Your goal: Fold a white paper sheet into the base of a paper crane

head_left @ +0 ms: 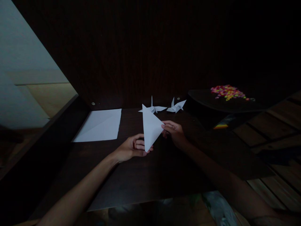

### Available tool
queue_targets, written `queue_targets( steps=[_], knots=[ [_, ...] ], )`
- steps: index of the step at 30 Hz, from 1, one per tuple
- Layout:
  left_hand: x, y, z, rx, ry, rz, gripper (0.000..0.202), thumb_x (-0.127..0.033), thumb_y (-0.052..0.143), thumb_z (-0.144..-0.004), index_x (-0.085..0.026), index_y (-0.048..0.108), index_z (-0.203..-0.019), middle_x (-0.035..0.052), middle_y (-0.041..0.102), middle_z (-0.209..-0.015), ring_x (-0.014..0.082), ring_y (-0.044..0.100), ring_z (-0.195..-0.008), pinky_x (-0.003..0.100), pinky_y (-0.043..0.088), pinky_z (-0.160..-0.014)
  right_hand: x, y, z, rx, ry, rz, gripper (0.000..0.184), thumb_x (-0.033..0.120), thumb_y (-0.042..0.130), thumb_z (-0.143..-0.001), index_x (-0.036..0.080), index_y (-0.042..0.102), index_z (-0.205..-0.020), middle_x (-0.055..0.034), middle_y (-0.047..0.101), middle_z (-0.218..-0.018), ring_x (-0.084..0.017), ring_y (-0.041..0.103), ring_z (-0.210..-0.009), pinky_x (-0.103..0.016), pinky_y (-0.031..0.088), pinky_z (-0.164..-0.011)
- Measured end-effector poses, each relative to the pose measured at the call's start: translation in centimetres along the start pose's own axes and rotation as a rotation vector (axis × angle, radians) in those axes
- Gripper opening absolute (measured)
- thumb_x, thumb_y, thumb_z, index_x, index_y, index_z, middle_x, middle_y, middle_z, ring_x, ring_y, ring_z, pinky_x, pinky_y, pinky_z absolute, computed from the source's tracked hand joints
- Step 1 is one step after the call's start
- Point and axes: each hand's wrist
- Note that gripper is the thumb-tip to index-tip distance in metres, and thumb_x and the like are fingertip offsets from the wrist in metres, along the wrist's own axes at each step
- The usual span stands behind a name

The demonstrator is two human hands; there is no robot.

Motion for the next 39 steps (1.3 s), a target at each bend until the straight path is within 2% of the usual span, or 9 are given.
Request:
queue_targets(
  steps=[8,12,15,18,24,29,32,36,39],
  knots=[
    [-1.0,0.2,0.6,0.17,0.048,0.044,0.072,-0.012,0.084,-0.06,-0.02,0.052,-0.125,0.0145,0.067,-0.115,0.0267,0.068,-0.099,0.04,0.055,-0.084,-0.1,-0.1,-0.1,0.029,-0.021,0.014,0.033,0.038,0.075,-0.065,0.015,0.068,-0.088,0.0012,0.063,-0.056,-0.012,0.053,-0.042,-0.023,0.041,-0.038],
    [-1.0,0.6,0.1,-0.066,0.113,0.065,0.042,-0.031,0.076,-0.075,-0.015,0.062,-0.111,0.01,0.071,-0.096,0.0207,0.069,-0.085,0.032,0.057,-0.074,-0.4,-0.1,0.0,0.101,0.002,0.02,0.033,0.038,0.076,-0.065,0.015,0.069,-0.087,0.0004,0.064,-0.057,-0.012,0.053,-0.041,-0.023,0.041,-0.037],
    [-0.6,0.3,-0.5,-0.221,0.138,0.029,0.04,-0.034,0.076,-0.076,-0.015,0.063,-0.108,0.0044,0.07,-0.081,0.0157,0.067,-0.069,0.027,0.057,-0.064,-0.6,0.0,0.3,0.176,0.01,0.017,0.033,0.039,0.077,-0.066,0.015,0.07,-0.087,-0.0004,0.065,-0.059,-0.011,0.053,-0.04,-0.023,0.041,-0.036],
    [-0.4,-0.2,-0.7,-0.257,0.16,-0.021,0.046,-0.033,0.081,-0.07,-0.013,0.065,-0.109,0.0021,0.069,-0.073,0.0142,0.064,-0.059,0.025,0.055,-0.056,-0.7,0.1,0.5,0.235,0.015,-0.016,0.034,0.038,0.077,-0.067,0.014,0.071,-0.089,-0.0014,0.066,-0.059,-0.012,0.055,-0.041,-0.023,0.043,-0.036],
    [-0.5,-0.6,-0.5,-0.319,0.146,-0.03,0.027,-0.031,0.081,-0.068,-0.008,0.076,-0.081,0.0068,0.07,-0.071,0.014,0.062,-0.062,0.025,0.053,-0.059,-0.8,0.0,0.4,0.271,0.039,-0.145,0.026,0.031,0.078,-0.065,0.014,0.077,-0.085,-0.004,0.068,-0.059,-0.013,0.056,-0.04,-0.025,0.044,-0.036],
    [-1.0,-0.1,-0.5,-0.373,0.065,0.151,0.033,-0.015,0.075,-0.067,-0.008,0.074,-0.1,0.0095,0.074,-0.082,0.0139,0.064,-0.066,0.021,0.05,-0.059,-0.6,-0.1,0.6,0.306,-0.084,-0.093,0.017,0.029,0.075,-0.07,0.017,0.079,-0.082,-0.0032,0.067,-0.064,-0.013,0.058,-0.044,-0.026,0.044,-0.037],
    [-1.3,-0.2,-0.5,-0.337,0.014,0.258,0.04,-0.016,0.063,-0.075,-0.009,0.067,-0.114,0.0087,0.073,-0.082,0.0147,0.066,-0.065,0.022,0.051,-0.057,-0.5,-0.2,0.9,0.3,-0.199,0.018,0.017,0.031,0.072,-0.076,0.02,0.079,-0.085,-0.001,0.065,-0.064,-0.012,0.059,-0.047,-0.026,0.047,-0.042],
    [-1.0,-0.4,-0.5,-0.165,-0.057,0.412,0.051,-0.044,0.053,-0.086,-0.009,0.055,-0.124,0.0093,0.071,-0.079,0.0209,0.069,-0.065,0.029,0.055,-0.058,-0.4,-0.2,1.2,0.288,-0.356,0.173,0.018,0.034,0.066,-0.083,0.022,0.078,-0.09,-0.0009,0.066,-0.065,-0.013,0.061,-0.053,-0.027,0.051,-0.052],
    [-0.3,0.0,-0.6,-0.055,-0.086,0.41,0.066,-0.057,0.058,-0.082,-0.013,0.044,-0.13,0.012,0.071,-0.088,0.0276,0.072,-0.072,0.039,0.057,-0.065,-0.3,0.1,1.4,0.292,-0.473,0.276,0.019,0.033,0.063,-0.087,0.024,0.078,-0.092,-0.0014,0.067,-0.065,-0.014,0.063,-0.057,-0.027,0.051,-0.056]
  ],
)
Point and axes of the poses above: each hand's wrist, its own z-axis away from the middle knuckle, its own y-axis out of the palm, x = y × z
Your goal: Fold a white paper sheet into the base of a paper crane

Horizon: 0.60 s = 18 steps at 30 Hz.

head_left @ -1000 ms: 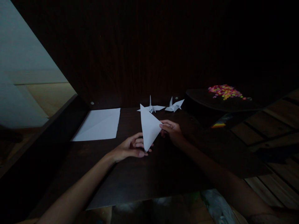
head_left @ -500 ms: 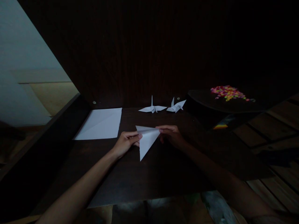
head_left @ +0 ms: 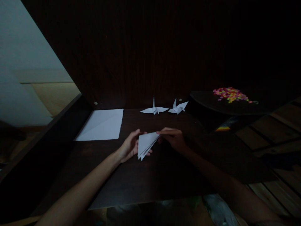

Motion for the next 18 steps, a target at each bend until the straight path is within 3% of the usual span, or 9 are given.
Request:
queue_targets(
  steps=[3,7,12,15,18],
  knots=[
    [0.73,0.33,0.08,0.025,0.016,-0.094,0.073,-0.037,0.074,-0.076,-0.017,0.034,-0.134,0.0132,0.07,-0.094,0.0276,0.072,-0.074,0.039,0.057,-0.068,0.19,0.25,0.02,-0.029,-0.105,0.089,0.018,0.029,0.061,-0.088,0.025,0.078,-0.091,-0.0017,0.067,-0.065,-0.014,0.063,-0.058,-0.027,0.05,-0.058],
    [1.14,0.62,0.19,-0.035,0.079,-0.186,0.076,-0.012,0.078,-0.068,-0.018,0.037,-0.131,0.0088,0.068,-0.094,0.0213,0.071,-0.067,0.029,0.056,-0.059,0.21,0.13,0.05,-0.058,-0.165,0.155,0.018,0.025,0.061,-0.088,0.025,0.078,-0.09,-0.0019,0.068,-0.066,-0.013,0.063,-0.058,-0.026,0.048,-0.057],
    [1.21,0.54,-0.09,-0.133,0.141,-0.271,0.068,-0.011,0.075,-0.069,-0.018,0.041,-0.127,0.0024,0.065,-0.085,0.0152,0.068,-0.058,0.021,0.052,-0.05,0.6,-0.13,0.11,0.049,-0.086,0.103,0.019,0.031,0.062,-0.087,0.021,0.077,-0.093,-0.0032,0.068,-0.068,-0.015,0.064,-0.061,-0.028,0.049,-0.06],
    [1.22,0.49,-0.21,-0.13,0.169,-0.324,0.066,-0.015,0.075,-0.069,-0.018,0.041,-0.126,0.0013,0.064,-0.08,0.017,0.068,-0.057,0.022,0.051,-0.047,0.76,0.23,0.08,0.008,0.052,0.088,0.023,0.037,0.064,-0.086,0.018,0.076,-0.087,-0.0032,0.067,-0.066,-0.014,0.063,-0.058,-0.027,0.05,-0.058],
    [1.09,0.56,-0.16,-0.145,0.172,-0.382,0.062,-0.018,0.074,-0.07,-0.017,0.042,-0.123,0.001,0.064,-0.077,0.0134,0.063,-0.05,0.018,0.043,-0.039,0.57,0.65,-0.05,-0.017,0.219,0.018,0.028,0.043,0.068,-0.081,0.016,0.073,-0.088,-0.002,0.068,-0.064,-0.014,0.063,-0.052,-0.026,0.05,-0.053]
  ],
)
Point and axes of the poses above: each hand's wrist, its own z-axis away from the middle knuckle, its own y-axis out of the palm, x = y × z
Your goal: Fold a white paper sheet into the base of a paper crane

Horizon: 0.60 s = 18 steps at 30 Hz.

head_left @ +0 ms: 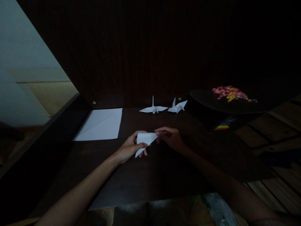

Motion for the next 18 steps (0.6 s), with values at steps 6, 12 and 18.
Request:
queue_targets(
  steps=[6,12,18],
  knots=[
    [-0.56,-0.05,0.23,-0.019,-0.012,-0.065,0.067,-0.022,0.074,-0.071,-0.019,0.039,-0.128,0.0011,0.065,-0.081,0.0079,0.055,-0.048,0.016,0.035,-0.04,-0.55,0.09,-0.33,0.122,0.159,-0.067,0.037,0.049,0.068,-0.078,0.014,0.071,-0.088,-0.0007,0.066,-0.059,-0.012,0.061,-0.047,-0.023,0.05,-0.047],
    [-0.55,-0.38,0.27,-0.029,0.001,-0.066,0.059,-0.028,0.08,-0.07,-0.015,0.047,-0.118,0.0035,0.066,-0.083,0.0073,0.051,-0.055,0.018,0.037,-0.049,-0.64,0.22,-0.22,0.082,0.137,-0.035,0.035,0.047,0.069,-0.078,0.014,0.07,-0.087,-0.0005,0.065,-0.06,-0.011,0.059,-0.047,-0.023,0.049,-0.045],
    [-0.62,-0.5,0.21,0.015,0.017,-0.129,0.05,-0.03,0.077,-0.074,-0.013,0.051,-0.113,0.0075,0.068,-0.09,0.0072,0.047,-0.057,0.018,0.035,-0.051,-0.67,0.35,0.01,0.067,0.116,0.018,0.034,0.047,0.068,-0.079,0.014,0.068,-0.088,-0.0009,0.064,-0.06,-0.012,0.058,-0.046,-0.024,0.047,-0.045]
  ],
)
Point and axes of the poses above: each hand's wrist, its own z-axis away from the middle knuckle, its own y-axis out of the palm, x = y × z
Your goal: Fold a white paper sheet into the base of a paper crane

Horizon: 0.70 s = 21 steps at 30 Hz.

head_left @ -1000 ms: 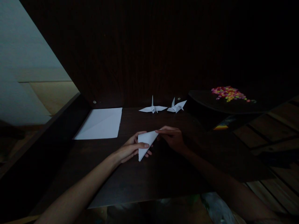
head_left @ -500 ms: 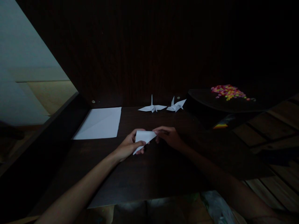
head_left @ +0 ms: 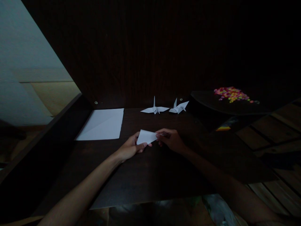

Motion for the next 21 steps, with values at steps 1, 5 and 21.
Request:
queue_targets(
  steps=[1,5,21],
  knots=[
    [0.0,0.0,0.0,0.012,0.011,-0.025,0.047,-0.03,0.075,-0.075,-0.012,0.052,-0.112,0.008,0.069,-0.09,0.0074,0.046,-0.057,0.019,0.034,-0.051,0.0,-0.1,0.0,0.007,-0.008,0.019,0.033,0.046,0.067,-0.079,0.015,0.068,-0.088,-0.0014,0.065,-0.062,-0.012,0.058,-0.047,-0.024,0.046,-0.045],
    [-0.3,-0.2,0.2,0.143,0.041,-0.128,0.037,-0.032,0.07,-0.079,-0.011,0.054,-0.106,0.0097,0.068,-0.091,0.0087,0.046,-0.059,0.02,0.034,-0.052,0.6,-0.7,0.2,0.104,-0.064,0.124,0.028,0.042,0.068,-0.079,0.016,0.069,-0.088,-0.0028,0.068,-0.072,-0.014,0.061,-0.061,-0.025,0.047,-0.056],
    [-0.2,0.2,1.3,0.502,-0.049,-0.239,0.035,-0.039,0.063,-0.084,-0.014,0.054,-0.106,0.0059,0.064,-0.091,0.0088,0.041,-0.059,0.021,0.032,-0.052,1.4,1.0,0.9,0.386,0.061,0.065,0.045,0.055,0.067,-0.075,0.016,0.052,-0.061,0.0047,0.049,-0.057,-0.009,0.045,-0.055,-0.021,0.036,-0.05]
  ],
)
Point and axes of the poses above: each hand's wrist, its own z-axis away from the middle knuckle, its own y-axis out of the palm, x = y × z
